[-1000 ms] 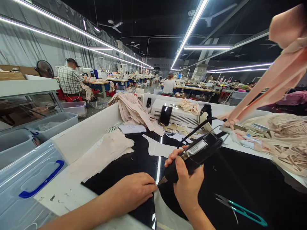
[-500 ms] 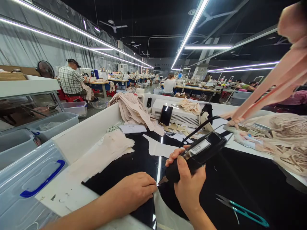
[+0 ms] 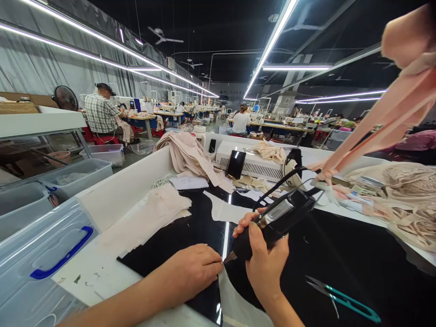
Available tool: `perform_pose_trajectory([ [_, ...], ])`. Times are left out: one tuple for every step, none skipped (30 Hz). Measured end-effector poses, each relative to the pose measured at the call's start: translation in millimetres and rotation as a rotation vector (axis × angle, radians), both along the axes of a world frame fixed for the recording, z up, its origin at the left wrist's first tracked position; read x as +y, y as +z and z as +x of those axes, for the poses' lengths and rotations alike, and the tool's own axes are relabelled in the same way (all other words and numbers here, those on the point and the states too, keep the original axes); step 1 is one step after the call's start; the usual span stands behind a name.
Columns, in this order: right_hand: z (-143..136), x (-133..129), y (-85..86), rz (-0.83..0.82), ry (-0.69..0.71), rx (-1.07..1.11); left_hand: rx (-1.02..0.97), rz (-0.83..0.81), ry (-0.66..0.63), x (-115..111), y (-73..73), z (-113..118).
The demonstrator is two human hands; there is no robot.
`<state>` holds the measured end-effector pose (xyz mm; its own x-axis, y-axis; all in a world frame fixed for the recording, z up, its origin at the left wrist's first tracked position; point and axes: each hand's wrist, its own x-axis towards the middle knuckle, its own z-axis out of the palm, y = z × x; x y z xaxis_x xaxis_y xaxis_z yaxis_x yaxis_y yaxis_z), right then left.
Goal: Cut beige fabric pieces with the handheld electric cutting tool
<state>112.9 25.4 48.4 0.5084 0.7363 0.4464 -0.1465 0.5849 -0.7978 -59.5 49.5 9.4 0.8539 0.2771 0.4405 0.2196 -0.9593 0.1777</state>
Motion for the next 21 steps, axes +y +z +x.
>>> perform_pose_trajectory([
  [0,0,0.6,-0.002,0.002,-0.001,0.001,0.005,0.000,0,0.8,0],
  [0,-1,1.3,-0.004,0.001,0.001,0.002,0.010,0.000,0,1.5,0],
  [1,-1,2.1,-0.006,-0.004,0.006,0.004,0.014,0.002,0,1.8,0],
  [1,-2,2.9,-0.008,-0.014,0.011,0.004,0.017,0.004,0,1.7,0],
  [2,-3,3.7,-0.009,-0.024,0.016,0.002,0.020,0.005,0,1.2,-1],
  [3,-4,4.4,-0.006,-0.033,0.018,-0.002,0.022,0.005,0,0.2,-1],
  [4,-5,4.8,-0.002,-0.039,0.017,-0.004,0.021,0.006,0,-1.1,-1],
  [5,-6,5.0,-0.001,-0.042,0.014,-0.007,0.019,0.006,0,-2.4,-1],
  [6,-7,4.9,-0.002,-0.043,0.013,-0.006,0.017,0.007,1,-3.6,-1],
  [6,-8,4.5,-0.003,-0.041,0.015,-0.005,0.016,0.010,1,-4.5,-1],
  [7,-9,4.0,-0.004,-0.037,0.020,-0.005,0.017,0.012,1,-4.9,-1],
  [7,-9,3.5,-0.005,-0.032,0.026,-0.005,0.018,0.013,1,-4.9,-1],
  [6,-10,3.1,-0.004,-0.024,0.032,-0.006,0.020,0.012,1,-4.4,-1],
  [6,-11,2.8,-0.001,-0.016,0.036,-0.008,0.020,0.007,1,-3.6,-1],
  [5,-11,2.7,0.004,-0.010,0.038,-0.009,0.018,0.003,1,-2.5,-1],
  [5,-11,2.8,0.008,-0.005,0.039,-0.010,0.016,0.000,0,-1.4,-1],
  [5,-11,3.0,0.013,-0.004,0.039,-0.007,0.012,-0.002,0,-0.4,-1],
  [4,-11,3.3,0.014,-0.005,0.039,-0.005,0.009,0.000,0,0.4,-1],
  [4,-11,3.5,0.015,-0.006,0.039,-0.002,0.008,0.002,0,1.0,-1],
  [4,-10,3.6,0.012,-0.008,0.038,0.003,0.010,0.004,0,1.4,-1],
  [4,-10,3.5,0.009,-0.010,0.036,0.008,0.015,0.007,0,1.7,-2],
])
